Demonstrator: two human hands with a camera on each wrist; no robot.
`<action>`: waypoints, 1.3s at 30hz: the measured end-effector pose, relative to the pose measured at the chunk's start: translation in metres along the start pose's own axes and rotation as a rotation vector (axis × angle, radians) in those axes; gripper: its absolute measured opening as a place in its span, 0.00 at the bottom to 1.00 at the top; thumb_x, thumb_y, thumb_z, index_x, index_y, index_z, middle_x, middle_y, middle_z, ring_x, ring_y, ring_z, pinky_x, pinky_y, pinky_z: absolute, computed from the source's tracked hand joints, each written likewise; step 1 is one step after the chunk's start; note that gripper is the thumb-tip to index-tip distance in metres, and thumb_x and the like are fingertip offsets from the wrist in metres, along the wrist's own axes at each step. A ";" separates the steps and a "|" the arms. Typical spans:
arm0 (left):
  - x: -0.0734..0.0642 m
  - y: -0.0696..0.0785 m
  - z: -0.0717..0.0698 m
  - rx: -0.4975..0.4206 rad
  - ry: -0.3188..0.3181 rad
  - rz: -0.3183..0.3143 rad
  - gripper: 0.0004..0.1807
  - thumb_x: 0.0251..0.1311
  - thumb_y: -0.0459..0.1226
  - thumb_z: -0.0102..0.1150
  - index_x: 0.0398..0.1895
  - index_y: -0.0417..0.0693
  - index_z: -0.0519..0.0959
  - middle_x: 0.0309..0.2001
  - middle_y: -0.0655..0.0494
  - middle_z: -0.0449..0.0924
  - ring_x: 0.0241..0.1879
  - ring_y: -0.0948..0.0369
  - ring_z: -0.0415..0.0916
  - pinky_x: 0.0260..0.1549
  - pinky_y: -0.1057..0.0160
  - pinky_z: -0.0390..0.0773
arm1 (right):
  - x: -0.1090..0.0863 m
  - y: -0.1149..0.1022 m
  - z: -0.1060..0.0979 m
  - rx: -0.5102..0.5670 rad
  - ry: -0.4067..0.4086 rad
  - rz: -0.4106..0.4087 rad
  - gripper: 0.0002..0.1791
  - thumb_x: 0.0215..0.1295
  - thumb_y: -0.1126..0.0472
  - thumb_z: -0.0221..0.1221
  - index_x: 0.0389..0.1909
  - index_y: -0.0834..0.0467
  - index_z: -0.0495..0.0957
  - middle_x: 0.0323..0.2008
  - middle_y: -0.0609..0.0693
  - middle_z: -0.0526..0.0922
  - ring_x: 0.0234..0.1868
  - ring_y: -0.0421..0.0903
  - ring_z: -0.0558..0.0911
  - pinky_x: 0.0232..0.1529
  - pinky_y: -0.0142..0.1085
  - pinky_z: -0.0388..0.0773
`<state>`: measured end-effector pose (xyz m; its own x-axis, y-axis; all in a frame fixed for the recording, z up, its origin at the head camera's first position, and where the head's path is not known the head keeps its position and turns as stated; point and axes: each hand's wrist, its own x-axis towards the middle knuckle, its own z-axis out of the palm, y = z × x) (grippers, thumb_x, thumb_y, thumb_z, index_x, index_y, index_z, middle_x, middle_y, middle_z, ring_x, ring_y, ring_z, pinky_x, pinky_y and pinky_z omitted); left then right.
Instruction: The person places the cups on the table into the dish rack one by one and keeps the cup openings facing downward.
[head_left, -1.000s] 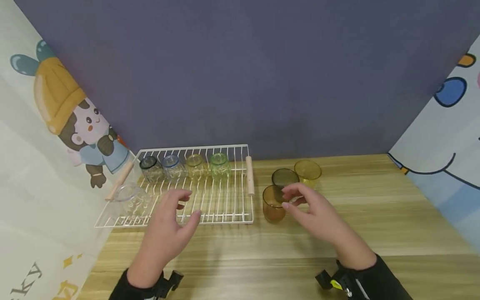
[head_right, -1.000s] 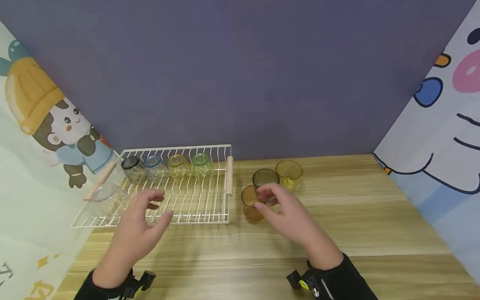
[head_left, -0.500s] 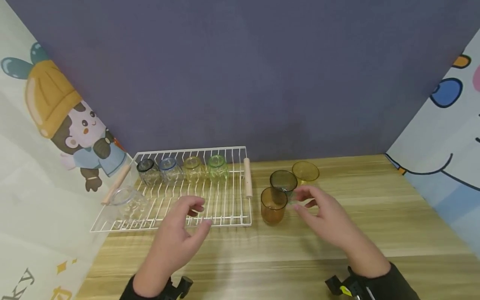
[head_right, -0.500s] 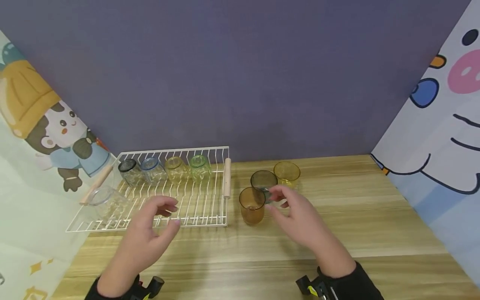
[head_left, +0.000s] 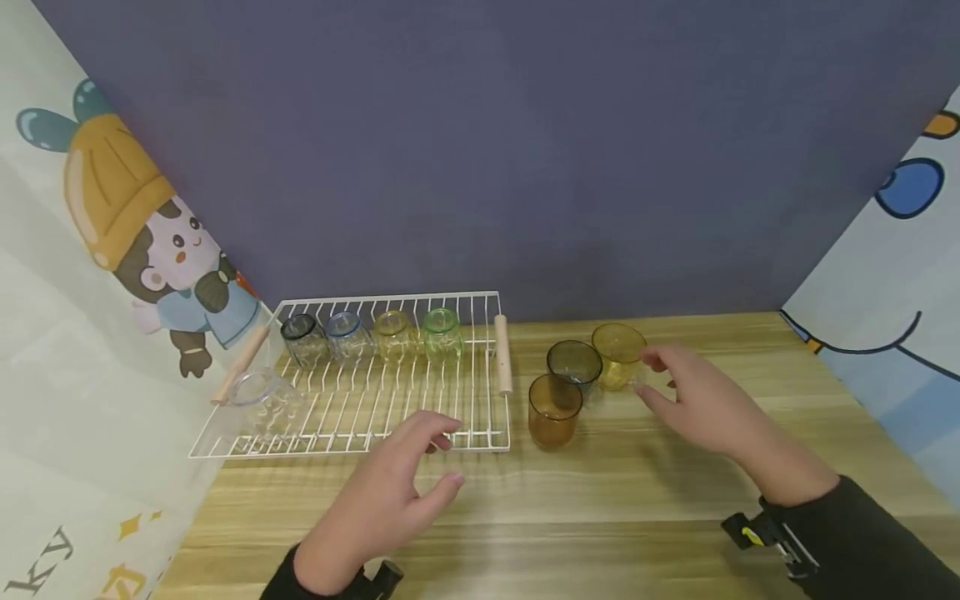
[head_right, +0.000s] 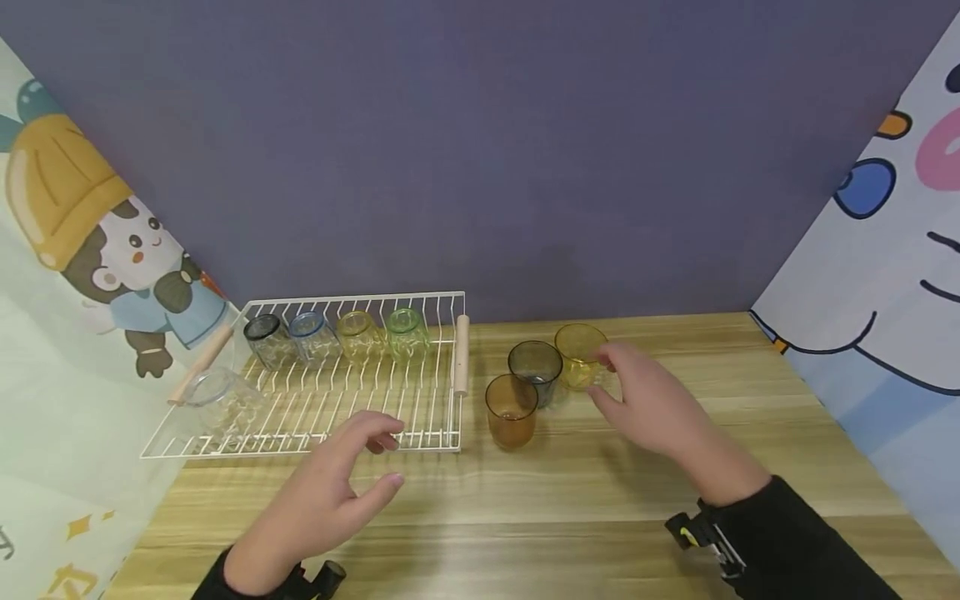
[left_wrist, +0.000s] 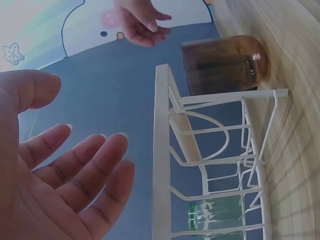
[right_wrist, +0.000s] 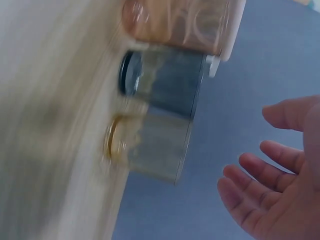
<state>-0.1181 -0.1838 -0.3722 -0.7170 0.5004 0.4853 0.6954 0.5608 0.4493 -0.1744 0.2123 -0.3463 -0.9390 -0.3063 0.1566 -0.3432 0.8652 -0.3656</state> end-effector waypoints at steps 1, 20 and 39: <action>0.000 0.000 0.000 0.003 0.001 0.002 0.28 0.56 0.44 0.65 0.61 0.52 0.71 0.49 0.69 0.73 0.47 0.69 0.73 0.46 0.63 0.80 | 0.004 0.003 -0.003 -0.012 -0.006 0.000 0.29 0.70 0.49 0.55 0.62 0.66 0.67 0.56 0.64 0.74 0.54 0.61 0.76 0.49 0.56 0.78; -0.002 0.000 0.005 0.018 0.001 0.033 0.26 0.58 0.43 0.64 0.59 0.53 0.71 0.51 0.67 0.74 0.46 0.69 0.74 0.45 0.62 0.80 | 0.097 0.067 -0.004 0.002 -0.215 0.074 0.28 0.70 0.56 0.54 0.62 0.72 0.64 0.57 0.73 0.69 0.57 0.68 0.70 0.52 0.61 0.72; 0.000 0.007 0.012 0.003 -0.036 0.041 0.24 0.60 0.44 0.62 0.59 0.51 0.72 0.50 0.66 0.74 0.45 0.69 0.73 0.45 0.64 0.80 | 0.123 0.060 0.021 -0.068 -0.352 0.002 0.31 0.67 0.58 0.56 0.64 0.72 0.63 0.58 0.74 0.69 0.58 0.71 0.70 0.55 0.62 0.71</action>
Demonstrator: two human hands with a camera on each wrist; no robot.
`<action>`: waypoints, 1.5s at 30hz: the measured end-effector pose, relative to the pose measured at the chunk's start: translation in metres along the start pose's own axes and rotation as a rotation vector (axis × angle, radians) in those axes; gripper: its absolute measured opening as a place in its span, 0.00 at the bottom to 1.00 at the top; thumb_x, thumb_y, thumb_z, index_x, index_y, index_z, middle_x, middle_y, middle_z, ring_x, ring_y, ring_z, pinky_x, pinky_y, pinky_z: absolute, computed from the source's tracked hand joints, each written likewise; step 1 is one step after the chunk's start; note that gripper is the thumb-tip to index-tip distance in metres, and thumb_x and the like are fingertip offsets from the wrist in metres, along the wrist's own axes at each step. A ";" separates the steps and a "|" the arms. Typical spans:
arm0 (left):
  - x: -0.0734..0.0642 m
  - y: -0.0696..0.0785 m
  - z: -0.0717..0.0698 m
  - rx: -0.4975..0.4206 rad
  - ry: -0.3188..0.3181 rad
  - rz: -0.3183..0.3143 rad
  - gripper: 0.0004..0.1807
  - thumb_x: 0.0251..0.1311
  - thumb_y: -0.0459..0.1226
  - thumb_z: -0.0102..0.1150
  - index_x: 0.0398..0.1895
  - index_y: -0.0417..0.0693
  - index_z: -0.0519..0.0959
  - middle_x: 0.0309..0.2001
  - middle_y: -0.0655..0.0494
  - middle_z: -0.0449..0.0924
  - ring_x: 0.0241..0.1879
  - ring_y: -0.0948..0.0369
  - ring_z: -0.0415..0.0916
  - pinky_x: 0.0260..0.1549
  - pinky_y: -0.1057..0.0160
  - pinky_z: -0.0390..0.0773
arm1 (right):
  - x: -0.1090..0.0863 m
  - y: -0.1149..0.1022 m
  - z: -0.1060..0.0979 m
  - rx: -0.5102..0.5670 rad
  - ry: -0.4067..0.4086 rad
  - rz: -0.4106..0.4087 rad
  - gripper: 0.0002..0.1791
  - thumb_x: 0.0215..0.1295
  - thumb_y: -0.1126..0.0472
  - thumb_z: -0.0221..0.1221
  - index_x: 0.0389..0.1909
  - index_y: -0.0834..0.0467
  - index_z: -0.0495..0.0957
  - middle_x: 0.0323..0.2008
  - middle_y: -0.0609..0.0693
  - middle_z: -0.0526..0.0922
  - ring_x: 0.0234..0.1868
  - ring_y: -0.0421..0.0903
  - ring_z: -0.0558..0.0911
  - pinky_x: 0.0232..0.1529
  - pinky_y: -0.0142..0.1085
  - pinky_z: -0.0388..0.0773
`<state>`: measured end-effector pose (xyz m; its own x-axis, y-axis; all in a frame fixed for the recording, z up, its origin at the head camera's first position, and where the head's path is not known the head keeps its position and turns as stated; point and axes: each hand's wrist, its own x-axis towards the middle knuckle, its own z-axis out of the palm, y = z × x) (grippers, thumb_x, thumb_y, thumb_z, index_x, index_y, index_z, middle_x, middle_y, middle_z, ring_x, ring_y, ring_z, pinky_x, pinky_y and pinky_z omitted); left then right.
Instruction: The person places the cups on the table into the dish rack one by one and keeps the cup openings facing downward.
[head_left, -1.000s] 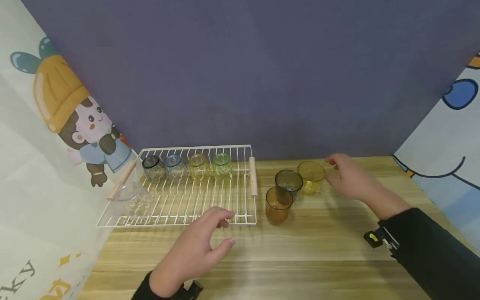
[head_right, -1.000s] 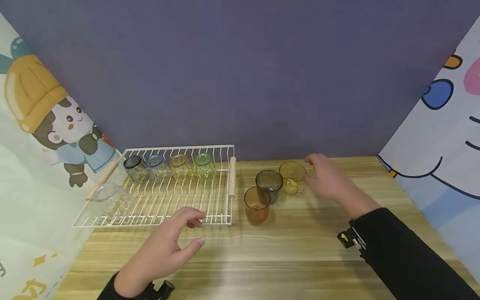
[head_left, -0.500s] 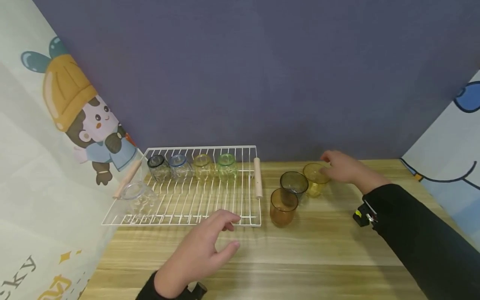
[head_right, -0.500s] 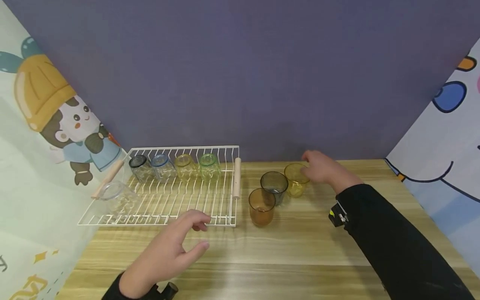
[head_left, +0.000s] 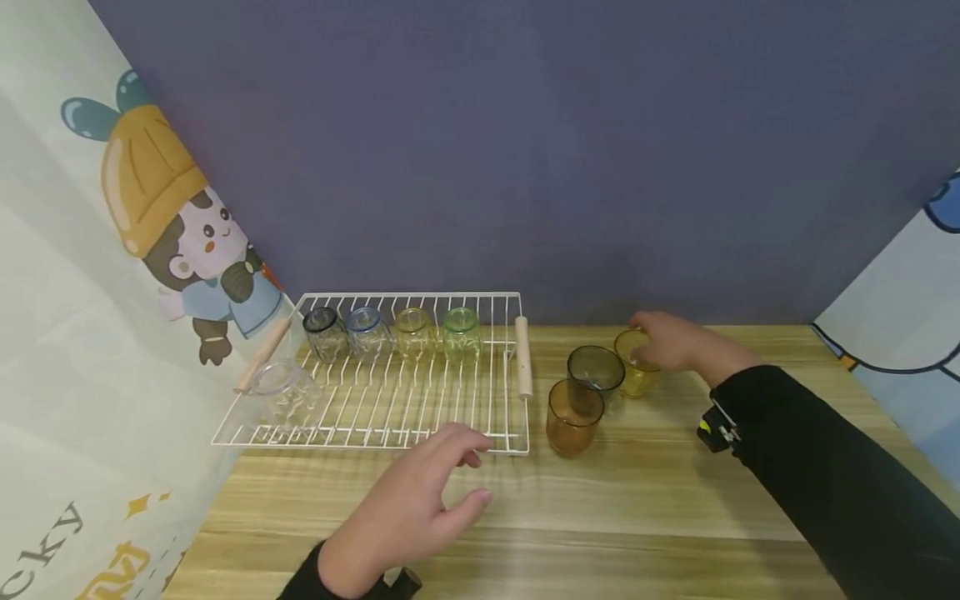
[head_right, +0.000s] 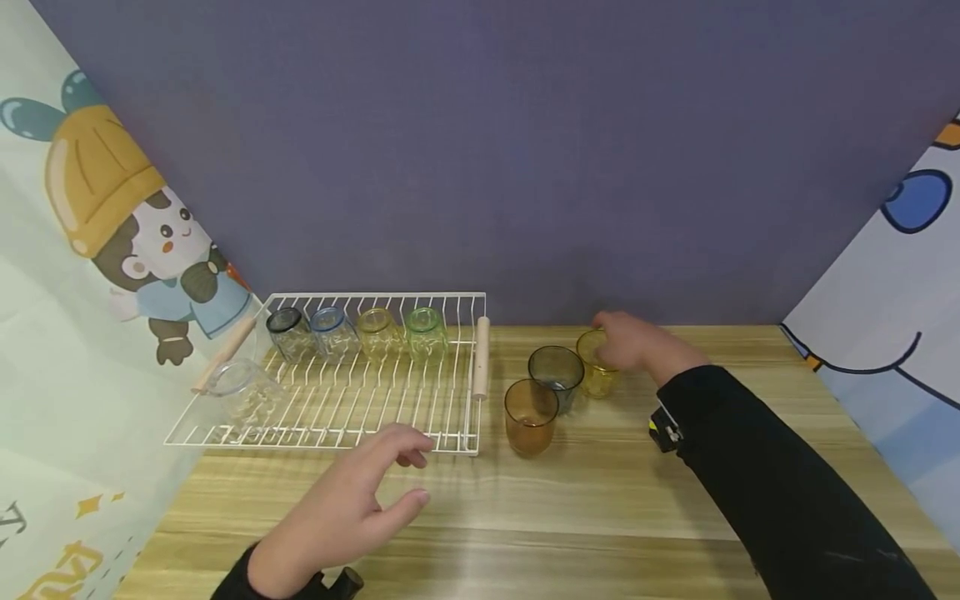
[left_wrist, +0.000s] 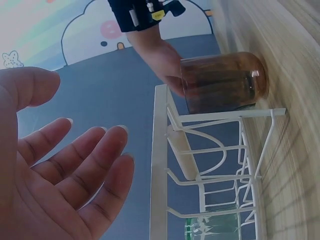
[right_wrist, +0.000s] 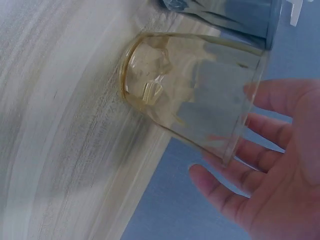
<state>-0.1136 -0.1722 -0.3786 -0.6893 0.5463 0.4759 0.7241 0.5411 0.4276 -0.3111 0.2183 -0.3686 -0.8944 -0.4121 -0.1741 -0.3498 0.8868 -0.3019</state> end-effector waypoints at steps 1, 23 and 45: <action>0.000 0.000 0.000 0.000 -0.003 0.000 0.24 0.60 0.44 0.62 0.59 0.51 0.72 0.49 0.66 0.74 0.45 0.69 0.73 0.45 0.64 0.80 | 0.000 -0.001 0.001 -0.008 -0.002 -0.004 0.30 0.67 0.58 0.56 0.64 0.72 0.63 0.58 0.74 0.70 0.57 0.70 0.70 0.55 0.62 0.71; -0.002 0.006 0.009 0.009 -0.054 0.017 0.25 0.60 0.47 0.61 0.59 0.52 0.72 0.50 0.66 0.74 0.45 0.70 0.73 0.44 0.66 0.79 | 0.022 -0.012 0.010 -0.099 -0.087 0.039 0.23 0.66 0.70 0.50 0.63 0.68 0.68 0.57 0.68 0.75 0.57 0.67 0.73 0.53 0.57 0.74; -0.002 0.002 0.011 0.017 -0.044 0.051 0.23 0.60 0.45 0.62 0.57 0.51 0.73 0.50 0.65 0.75 0.44 0.69 0.73 0.44 0.65 0.79 | 0.026 -0.006 0.015 -0.231 -0.081 -0.037 0.18 0.63 0.78 0.50 0.50 0.59 0.76 0.44 0.57 0.81 0.47 0.59 0.79 0.41 0.48 0.79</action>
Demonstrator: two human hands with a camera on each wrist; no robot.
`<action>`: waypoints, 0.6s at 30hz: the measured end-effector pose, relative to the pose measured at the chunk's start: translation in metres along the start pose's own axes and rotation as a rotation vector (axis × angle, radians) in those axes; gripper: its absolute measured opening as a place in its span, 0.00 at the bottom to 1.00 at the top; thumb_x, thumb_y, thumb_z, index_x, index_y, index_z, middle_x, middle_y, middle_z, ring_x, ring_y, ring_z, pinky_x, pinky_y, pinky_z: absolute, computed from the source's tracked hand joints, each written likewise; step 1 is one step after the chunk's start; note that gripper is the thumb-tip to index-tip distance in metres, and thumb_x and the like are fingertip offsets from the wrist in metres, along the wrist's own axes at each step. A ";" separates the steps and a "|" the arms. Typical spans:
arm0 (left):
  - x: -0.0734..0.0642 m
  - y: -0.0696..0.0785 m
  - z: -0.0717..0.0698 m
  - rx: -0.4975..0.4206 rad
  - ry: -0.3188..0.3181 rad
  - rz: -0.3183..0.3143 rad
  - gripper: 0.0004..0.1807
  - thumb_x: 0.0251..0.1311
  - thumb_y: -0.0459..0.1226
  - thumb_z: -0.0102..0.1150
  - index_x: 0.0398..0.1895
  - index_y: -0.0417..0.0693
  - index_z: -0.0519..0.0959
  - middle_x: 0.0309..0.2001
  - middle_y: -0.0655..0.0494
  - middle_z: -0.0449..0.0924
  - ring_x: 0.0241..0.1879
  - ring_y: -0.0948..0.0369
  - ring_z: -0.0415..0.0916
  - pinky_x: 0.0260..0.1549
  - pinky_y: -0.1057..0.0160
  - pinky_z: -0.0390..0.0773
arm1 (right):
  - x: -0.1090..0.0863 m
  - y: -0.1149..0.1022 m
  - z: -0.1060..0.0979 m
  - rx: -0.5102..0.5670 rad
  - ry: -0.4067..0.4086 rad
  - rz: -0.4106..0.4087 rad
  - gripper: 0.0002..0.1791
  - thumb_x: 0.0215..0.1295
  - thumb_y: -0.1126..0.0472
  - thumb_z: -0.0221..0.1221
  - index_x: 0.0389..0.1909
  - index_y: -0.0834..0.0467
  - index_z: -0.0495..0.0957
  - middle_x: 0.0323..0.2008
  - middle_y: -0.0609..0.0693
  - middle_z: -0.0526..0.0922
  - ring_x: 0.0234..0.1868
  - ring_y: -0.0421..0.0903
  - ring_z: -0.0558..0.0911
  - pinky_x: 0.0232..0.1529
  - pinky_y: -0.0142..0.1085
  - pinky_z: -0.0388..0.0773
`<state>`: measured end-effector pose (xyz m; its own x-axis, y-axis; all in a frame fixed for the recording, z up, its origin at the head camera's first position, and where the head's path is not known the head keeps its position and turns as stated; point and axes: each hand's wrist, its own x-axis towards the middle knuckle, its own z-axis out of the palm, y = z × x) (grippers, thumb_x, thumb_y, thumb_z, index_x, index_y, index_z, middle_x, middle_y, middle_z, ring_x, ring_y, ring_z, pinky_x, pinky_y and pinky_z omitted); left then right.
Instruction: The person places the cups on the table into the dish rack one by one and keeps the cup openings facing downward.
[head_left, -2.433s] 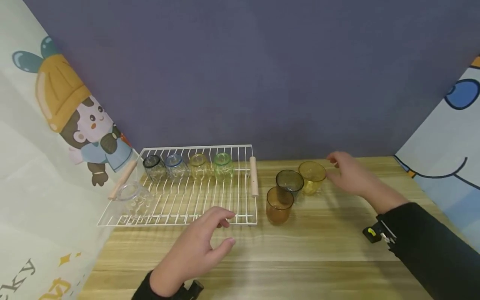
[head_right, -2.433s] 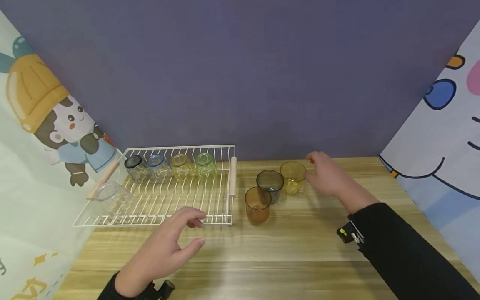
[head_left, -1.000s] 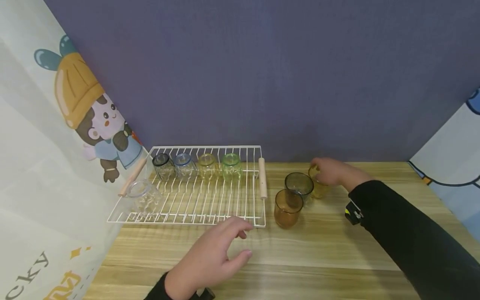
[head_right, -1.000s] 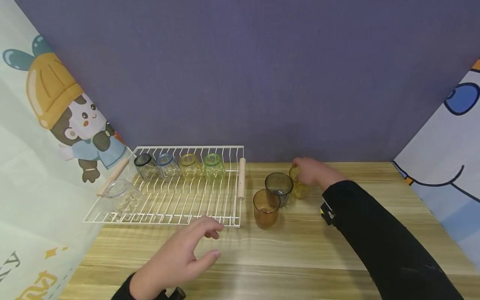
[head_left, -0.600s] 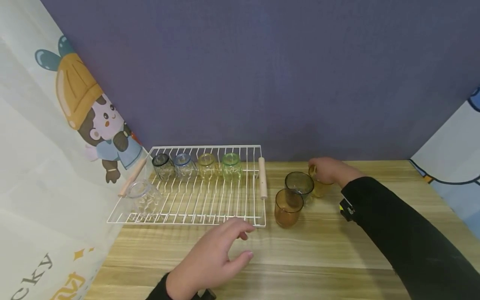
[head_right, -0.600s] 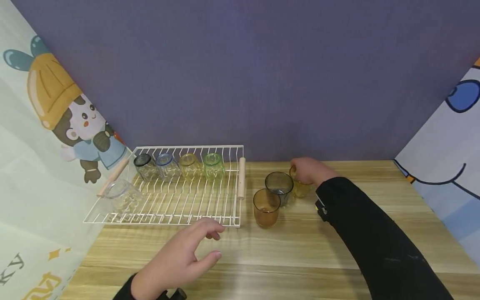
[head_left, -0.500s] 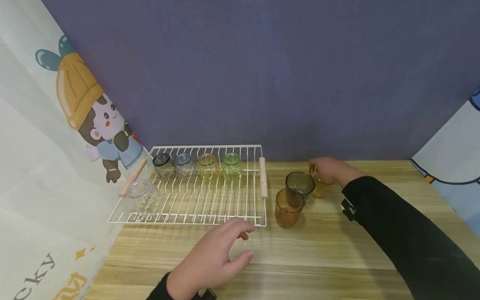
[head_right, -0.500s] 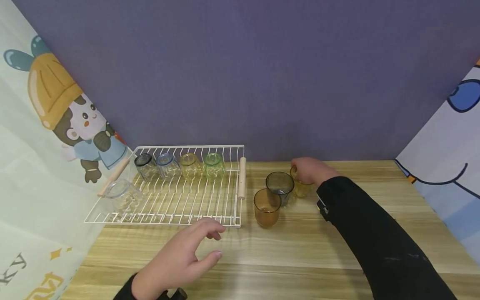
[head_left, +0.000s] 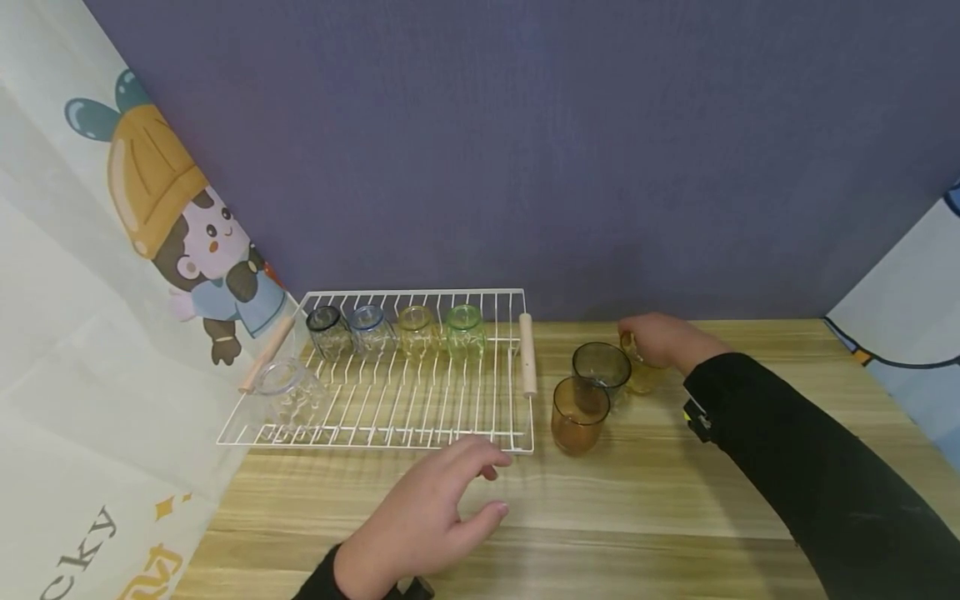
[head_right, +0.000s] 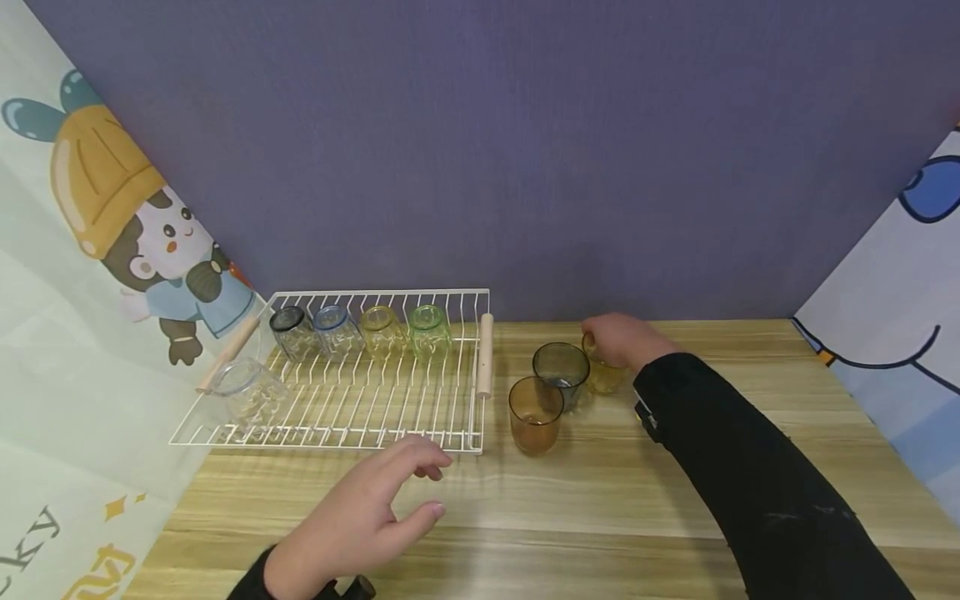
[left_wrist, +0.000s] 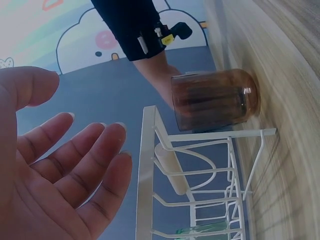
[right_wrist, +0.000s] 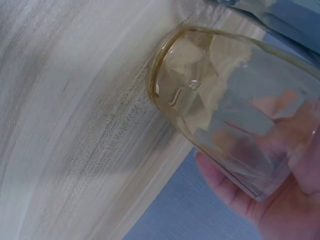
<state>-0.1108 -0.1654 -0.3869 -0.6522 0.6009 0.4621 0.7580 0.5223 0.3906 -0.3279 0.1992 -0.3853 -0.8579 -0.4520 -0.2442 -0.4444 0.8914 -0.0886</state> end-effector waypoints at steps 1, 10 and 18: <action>0.000 0.000 0.000 0.000 0.001 0.001 0.23 0.60 0.44 0.62 0.57 0.51 0.73 0.49 0.65 0.75 0.44 0.69 0.73 0.44 0.65 0.79 | 0.000 0.000 0.000 -0.005 0.001 -0.001 0.18 0.63 0.78 0.50 0.50 0.59 0.76 0.44 0.57 0.81 0.47 0.58 0.79 0.42 0.48 0.79; 0.000 0.000 0.000 -0.015 -0.018 -0.022 0.21 0.60 0.46 0.61 0.57 0.53 0.74 0.50 0.68 0.74 0.45 0.70 0.72 0.45 0.66 0.79 | -0.004 0.002 -0.001 -0.008 -0.002 0.005 0.21 0.63 0.78 0.53 0.56 0.62 0.74 0.47 0.59 0.80 0.50 0.60 0.78 0.46 0.51 0.79; -0.001 0.000 0.000 -0.022 -0.013 -0.009 0.21 0.61 0.46 0.61 0.56 0.53 0.74 0.50 0.66 0.75 0.44 0.69 0.73 0.45 0.65 0.79 | -0.010 0.007 -0.006 -0.016 0.009 0.023 0.24 0.60 0.78 0.55 0.58 0.64 0.73 0.49 0.62 0.80 0.51 0.62 0.78 0.46 0.52 0.79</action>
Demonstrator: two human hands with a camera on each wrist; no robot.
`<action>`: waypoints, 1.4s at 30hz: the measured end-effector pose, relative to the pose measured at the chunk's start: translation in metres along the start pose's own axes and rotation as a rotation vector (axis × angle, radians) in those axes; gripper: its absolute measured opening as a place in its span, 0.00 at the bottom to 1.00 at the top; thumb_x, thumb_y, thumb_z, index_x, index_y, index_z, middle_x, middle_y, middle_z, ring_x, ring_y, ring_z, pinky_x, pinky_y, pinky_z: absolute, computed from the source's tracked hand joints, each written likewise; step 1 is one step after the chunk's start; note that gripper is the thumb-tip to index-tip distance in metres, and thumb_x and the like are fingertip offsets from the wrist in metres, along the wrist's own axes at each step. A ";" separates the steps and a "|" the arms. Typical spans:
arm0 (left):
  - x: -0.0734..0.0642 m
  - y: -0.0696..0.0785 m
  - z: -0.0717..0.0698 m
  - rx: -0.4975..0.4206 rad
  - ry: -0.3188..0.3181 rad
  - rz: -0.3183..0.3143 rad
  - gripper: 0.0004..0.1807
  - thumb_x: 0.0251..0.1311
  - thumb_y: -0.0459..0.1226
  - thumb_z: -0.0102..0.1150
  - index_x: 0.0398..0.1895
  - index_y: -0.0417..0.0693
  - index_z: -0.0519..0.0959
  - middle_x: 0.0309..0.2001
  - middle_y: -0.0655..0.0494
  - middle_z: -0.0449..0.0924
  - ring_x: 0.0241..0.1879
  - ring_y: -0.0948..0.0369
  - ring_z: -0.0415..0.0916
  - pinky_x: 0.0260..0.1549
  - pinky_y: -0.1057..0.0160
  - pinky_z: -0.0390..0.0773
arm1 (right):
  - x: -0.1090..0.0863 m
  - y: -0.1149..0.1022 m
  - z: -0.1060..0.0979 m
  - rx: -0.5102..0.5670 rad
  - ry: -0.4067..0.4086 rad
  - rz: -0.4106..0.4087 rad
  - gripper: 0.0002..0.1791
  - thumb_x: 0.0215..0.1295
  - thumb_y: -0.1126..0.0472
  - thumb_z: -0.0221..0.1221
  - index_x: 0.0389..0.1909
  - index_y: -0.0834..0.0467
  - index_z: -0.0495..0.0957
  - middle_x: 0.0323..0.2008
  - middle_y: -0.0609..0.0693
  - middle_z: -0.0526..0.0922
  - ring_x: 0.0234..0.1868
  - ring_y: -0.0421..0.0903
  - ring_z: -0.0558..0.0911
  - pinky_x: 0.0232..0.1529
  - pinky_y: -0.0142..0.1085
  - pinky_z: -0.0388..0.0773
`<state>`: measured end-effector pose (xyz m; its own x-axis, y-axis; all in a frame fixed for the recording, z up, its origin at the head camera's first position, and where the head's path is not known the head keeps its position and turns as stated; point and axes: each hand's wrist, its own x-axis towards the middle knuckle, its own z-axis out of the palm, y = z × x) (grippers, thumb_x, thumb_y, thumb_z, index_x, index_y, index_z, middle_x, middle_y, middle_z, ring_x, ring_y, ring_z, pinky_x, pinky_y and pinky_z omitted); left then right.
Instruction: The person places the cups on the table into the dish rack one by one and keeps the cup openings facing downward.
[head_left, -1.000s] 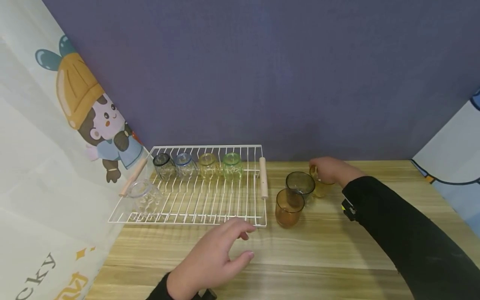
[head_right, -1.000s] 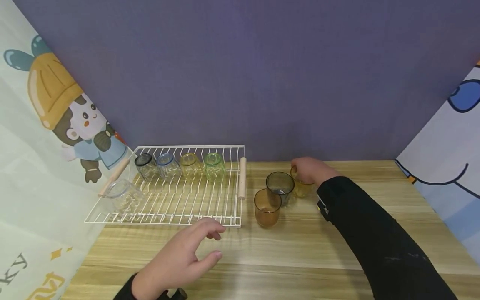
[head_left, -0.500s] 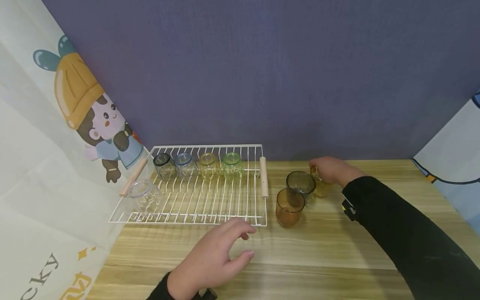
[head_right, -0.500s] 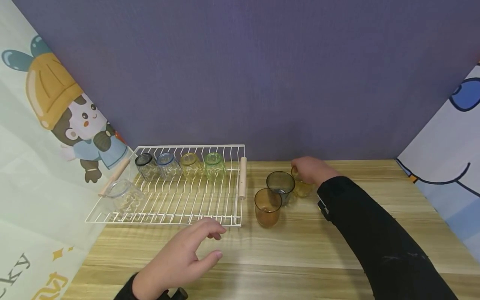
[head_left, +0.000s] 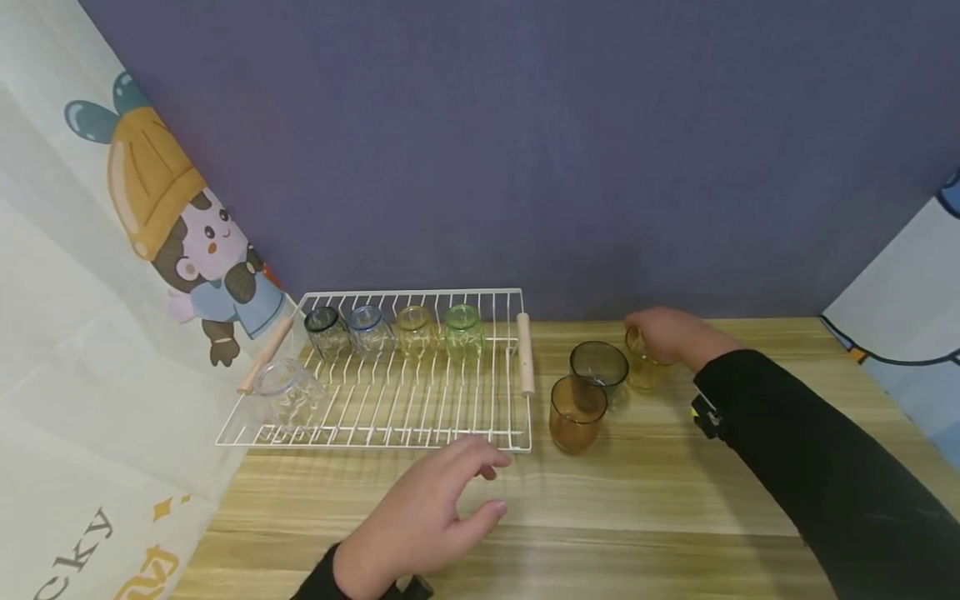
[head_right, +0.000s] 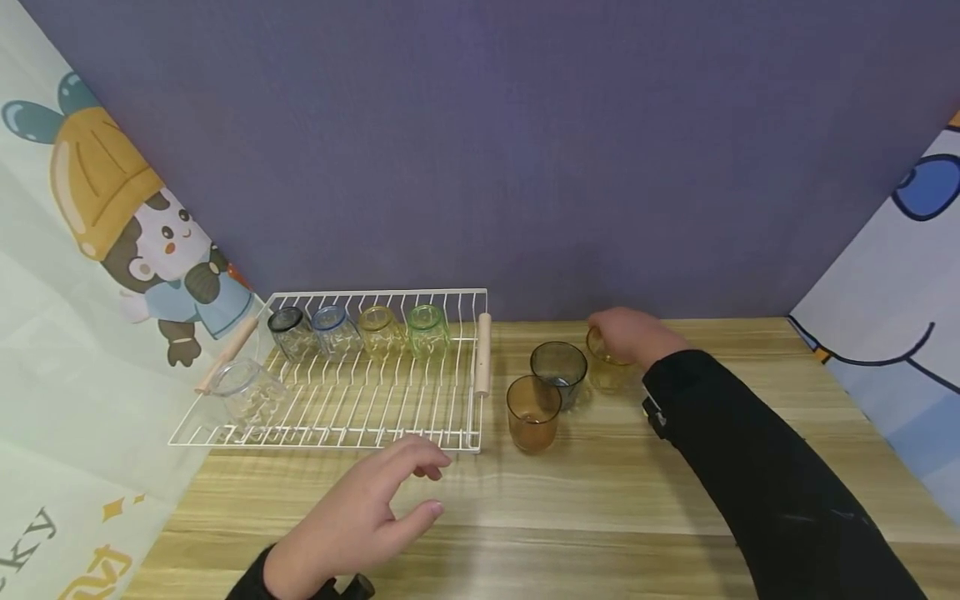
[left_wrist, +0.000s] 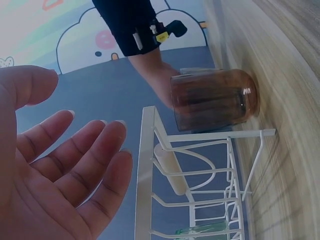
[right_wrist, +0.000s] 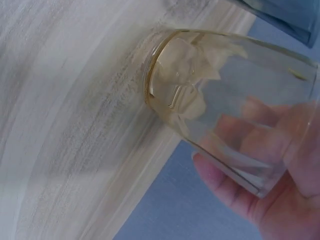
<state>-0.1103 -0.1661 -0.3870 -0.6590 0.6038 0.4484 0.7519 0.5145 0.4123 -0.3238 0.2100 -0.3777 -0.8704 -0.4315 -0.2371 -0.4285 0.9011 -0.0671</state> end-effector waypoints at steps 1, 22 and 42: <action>0.000 0.000 0.000 0.000 0.000 0.001 0.21 0.61 0.46 0.61 0.56 0.53 0.74 0.51 0.66 0.75 0.44 0.69 0.73 0.45 0.65 0.79 | -0.001 0.000 -0.001 0.001 0.005 0.000 0.23 0.59 0.78 0.55 0.57 0.64 0.73 0.49 0.62 0.80 0.50 0.62 0.78 0.46 0.52 0.79; 0.004 -0.004 -0.006 -0.041 0.055 0.142 0.17 0.62 0.42 0.59 0.54 0.51 0.74 0.46 0.63 0.77 0.42 0.68 0.73 0.45 0.70 0.77 | -0.051 0.022 -0.052 0.223 0.118 0.077 0.25 0.61 0.81 0.41 0.56 0.65 0.72 0.49 0.64 0.77 0.49 0.63 0.76 0.39 0.52 0.77; 0.001 -0.005 -0.005 -0.059 0.056 0.123 0.17 0.61 0.41 0.60 0.53 0.52 0.74 0.46 0.64 0.77 0.42 0.68 0.74 0.44 0.69 0.78 | -0.091 -0.006 -0.044 0.517 0.280 0.167 0.23 0.73 0.70 0.38 0.66 0.58 0.64 0.54 0.62 0.74 0.48 0.55 0.78 0.33 0.43 0.80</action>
<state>-0.1152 -0.1712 -0.3842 -0.5633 0.6245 0.5409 0.8257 0.4011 0.3968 -0.2526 0.2418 -0.3135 -0.9765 -0.2140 -0.0261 -0.1681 0.8316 -0.5294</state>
